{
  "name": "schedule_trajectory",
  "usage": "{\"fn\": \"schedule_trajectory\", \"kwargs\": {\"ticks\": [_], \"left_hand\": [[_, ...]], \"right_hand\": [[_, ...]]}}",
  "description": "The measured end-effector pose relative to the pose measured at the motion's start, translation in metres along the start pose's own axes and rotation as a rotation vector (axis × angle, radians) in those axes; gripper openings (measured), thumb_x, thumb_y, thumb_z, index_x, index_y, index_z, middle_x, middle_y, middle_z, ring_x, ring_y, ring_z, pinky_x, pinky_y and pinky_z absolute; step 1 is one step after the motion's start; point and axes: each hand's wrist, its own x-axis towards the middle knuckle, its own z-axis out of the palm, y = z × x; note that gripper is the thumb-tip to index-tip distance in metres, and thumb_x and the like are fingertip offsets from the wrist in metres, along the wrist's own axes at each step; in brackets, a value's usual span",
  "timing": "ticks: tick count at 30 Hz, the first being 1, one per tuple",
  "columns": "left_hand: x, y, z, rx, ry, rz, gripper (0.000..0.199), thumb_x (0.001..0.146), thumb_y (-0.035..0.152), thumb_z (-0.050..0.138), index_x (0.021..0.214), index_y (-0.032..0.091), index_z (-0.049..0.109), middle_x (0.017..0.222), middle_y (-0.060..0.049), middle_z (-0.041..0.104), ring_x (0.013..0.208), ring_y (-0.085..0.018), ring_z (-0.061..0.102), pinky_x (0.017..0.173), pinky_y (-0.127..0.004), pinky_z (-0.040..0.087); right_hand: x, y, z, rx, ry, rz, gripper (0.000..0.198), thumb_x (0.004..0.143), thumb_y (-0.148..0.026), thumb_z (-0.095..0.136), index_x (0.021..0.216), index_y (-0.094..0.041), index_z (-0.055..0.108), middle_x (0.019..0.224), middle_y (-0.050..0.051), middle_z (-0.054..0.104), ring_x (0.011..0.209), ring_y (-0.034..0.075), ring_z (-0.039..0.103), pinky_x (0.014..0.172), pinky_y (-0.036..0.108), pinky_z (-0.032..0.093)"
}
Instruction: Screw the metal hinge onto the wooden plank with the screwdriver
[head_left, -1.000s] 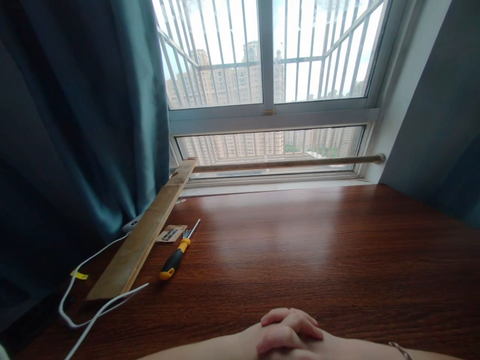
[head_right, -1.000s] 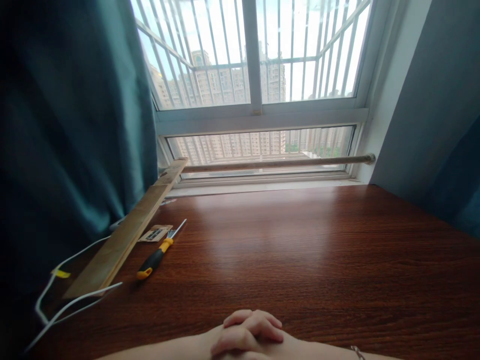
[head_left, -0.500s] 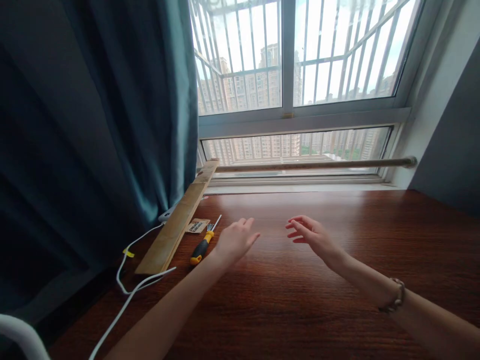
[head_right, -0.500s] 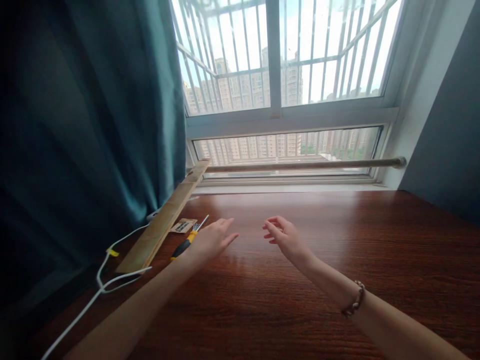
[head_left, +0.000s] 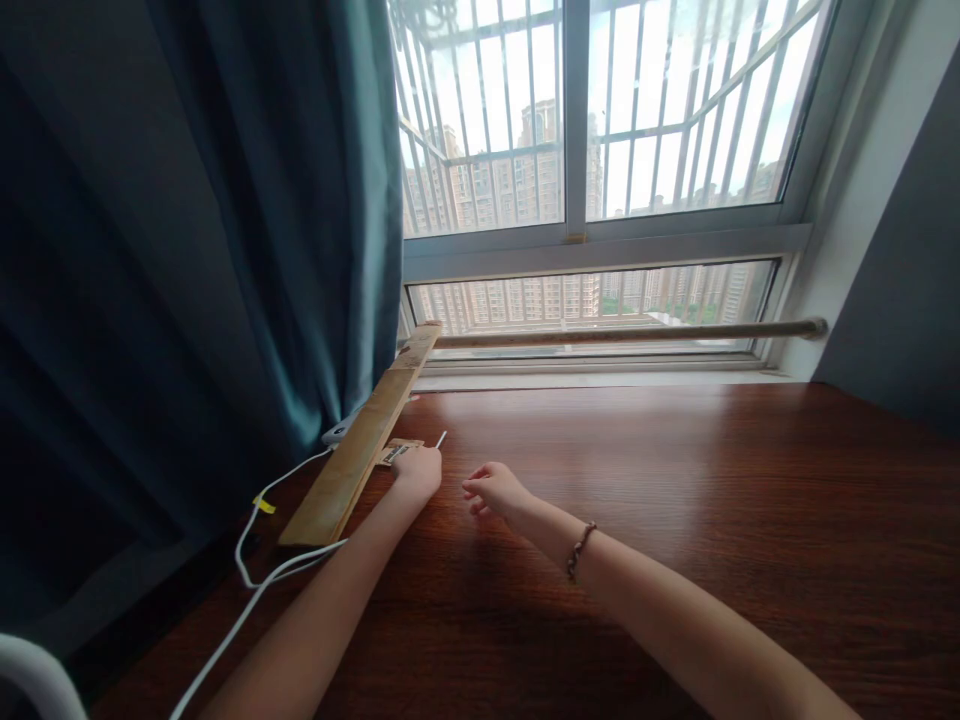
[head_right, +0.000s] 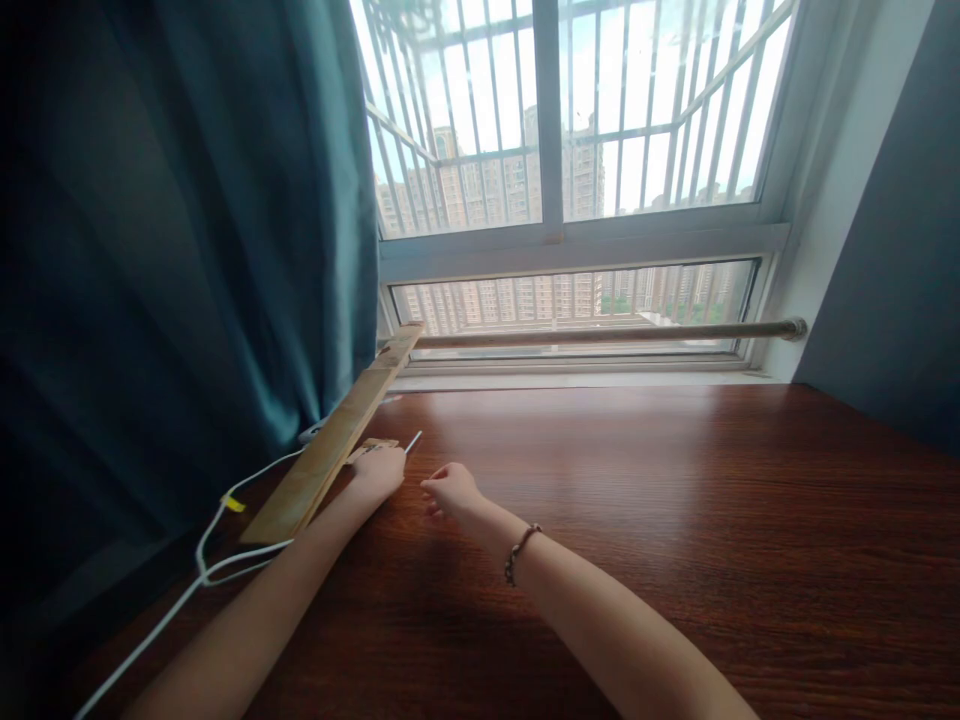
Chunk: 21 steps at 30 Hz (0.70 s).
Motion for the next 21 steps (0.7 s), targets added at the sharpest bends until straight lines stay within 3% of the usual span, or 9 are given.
{"fn": "schedule_trajectory", "kwargs": {"ticks": [5,9,11,13,16,19,21], "left_hand": [[0.003,-0.003,0.004,-0.024,-0.007,-0.008,0.034,0.078,0.003,0.038,0.094,0.003,0.067,0.097,-0.023,0.067,0.093,-0.029,0.062,0.074,-0.034,0.044],[0.011,-0.006,-0.002,-0.067,-0.029,0.038,0.025,0.073,0.018,0.053,0.088,0.008,0.069,0.093,-0.021,0.068,0.091,-0.031,0.062,0.072,-0.033,0.044],[0.013,-0.002,-0.008,-0.189,-0.072,0.101,0.024,0.072,0.028,0.057,0.079,0.010,0.070,0.084,-0.018,0.069,0.086,-0.030,0.063,0.070,-0.032,0.045],[0.011,0.007,-0.013,-0.490,-0.154,0.180,0.029,0.072,0.036,0.057,0.072,0.010,0.069,0.076,-0.014,0.069,0.081,-0.028,0.064,0.068,-0.030,0.045],[-0.003,0.029,-0.016,-1.127,-0.320,0.234,0.031,0.071,0.039,0.060,0.078,0.010,0.069,0.074,-0.009,0.069,0.075,-0.022,0.064,0.066,-0.027,0.046],[-0.030,0.055,-0.014,-1.630,-0.500,0.222,0.031,0.070,0.037,0.065,0.089,0.012,0.067,0.082,-0.008,0.069,0.072,-0.016,0.064,0.070,-0.025,0.047],[-0.051,0.072,-0.013,-1.858,-0.654,0.255,0.033,0.070,0.032,0.069,0.097,0.015,0.065,0.095,-0.009,0.069,0.081,-0.016,0.065,0.079,-0.027,0.047]], "right_hand": [[0.019,0.006,0.019,0.024,-0.037,0.056,0.016,0.083,-0.006,0.041,0.069,-0.013,0.046,0.050,-0.002,0.053,0.041,0.008,0.054,0.045,0.021,0.049],[0.025,0.007,0.020,0.030,0.070,0.014,0.020,0.088,-0.014,0.039,0.069,-0.014,0.045,0.056,-0.003,0.052,0.045,0.006,0.053,0.052,0.020,0.049],[0.025,0.005,0.014,0.020,0.135,-0.033,0.020,0.091,-0.022,0.037,0.074,-0.015,0.045,0.062,-0.002,0.053,0.049,0.007,0.053,0.054,0.021,0.048],[0.022,0.002,0.004,-0.012,0.186,-0.092,0.022,0.091,-0.029,0.035,0.080,-0.016,0.047,0.068,0.000,0.056,0.057,0.009,0.056,0.055,0.022,0.047],[0.008,-0.002,-0.017,-0.109,0.256,-0.211,0.024,0.089,-0.037,0.038,0.082,-0.017,0.050,0.077,0.002,0.059,0.075,0.013,0.058,0.062,0.022,0.044],[-0.015,0.000,-0.047,-0.248,0.308,-0.303,0.026,0.086,-0.040,0.043,0.076,-0.018,0.053,0.080,0.002,0.059,0.080,0.015,0.054,0.068,0.023,0.040],[-0.035,0.004,-0.072,-0.344,0.325,-0.317,0.024,0.085,-0.036,0.044,0.074,-0.017,0.054,0.077,0.002,0.058,0.075,0.014,0.053,0.066,0.022,0.038]]}}
